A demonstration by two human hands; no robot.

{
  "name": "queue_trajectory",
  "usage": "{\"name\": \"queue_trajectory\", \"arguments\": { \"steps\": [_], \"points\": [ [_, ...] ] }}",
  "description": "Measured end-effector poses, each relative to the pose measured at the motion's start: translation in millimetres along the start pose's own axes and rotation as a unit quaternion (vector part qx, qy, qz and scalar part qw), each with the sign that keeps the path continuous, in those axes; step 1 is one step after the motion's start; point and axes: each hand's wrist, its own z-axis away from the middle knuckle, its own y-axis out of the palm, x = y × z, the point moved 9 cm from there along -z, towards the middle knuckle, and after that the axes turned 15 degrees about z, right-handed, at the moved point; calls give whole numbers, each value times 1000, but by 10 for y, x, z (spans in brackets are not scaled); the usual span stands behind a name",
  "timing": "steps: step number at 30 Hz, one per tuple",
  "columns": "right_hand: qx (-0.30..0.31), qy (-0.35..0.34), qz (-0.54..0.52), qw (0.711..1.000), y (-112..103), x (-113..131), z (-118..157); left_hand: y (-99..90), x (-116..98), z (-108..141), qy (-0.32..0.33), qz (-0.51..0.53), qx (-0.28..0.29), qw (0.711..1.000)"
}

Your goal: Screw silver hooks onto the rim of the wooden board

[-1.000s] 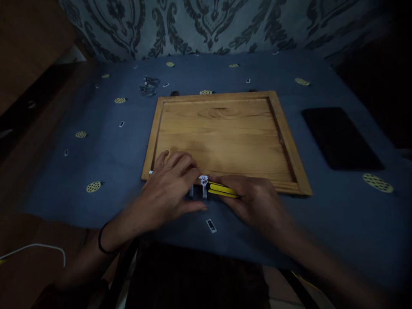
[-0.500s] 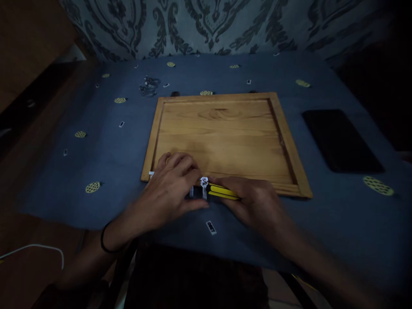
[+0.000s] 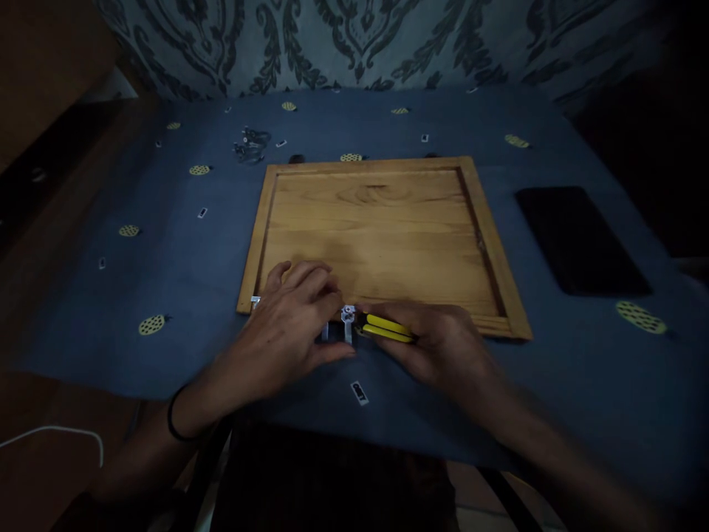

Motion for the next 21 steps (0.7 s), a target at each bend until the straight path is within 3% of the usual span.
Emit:
{"name": "queue_trajectory", "arguments": {
  "steps": [8,14,18,21],
  "points": [
    [-28,150,-71,986,-310,-222,10,-7,-18,-10,-5,-9,9,1000],
    [-144,227,-203,942,-712,-168,84,-9,-17,-1,-3,-2,7,1000],
    [-217,205,-141,944,-946,-8,65,-5,-2,7,-3,-6,2,1000],
    [-224,137,-183,947,-921,84,-19,-13,-6,8,0,-9,-8,1000]
  ]
}}
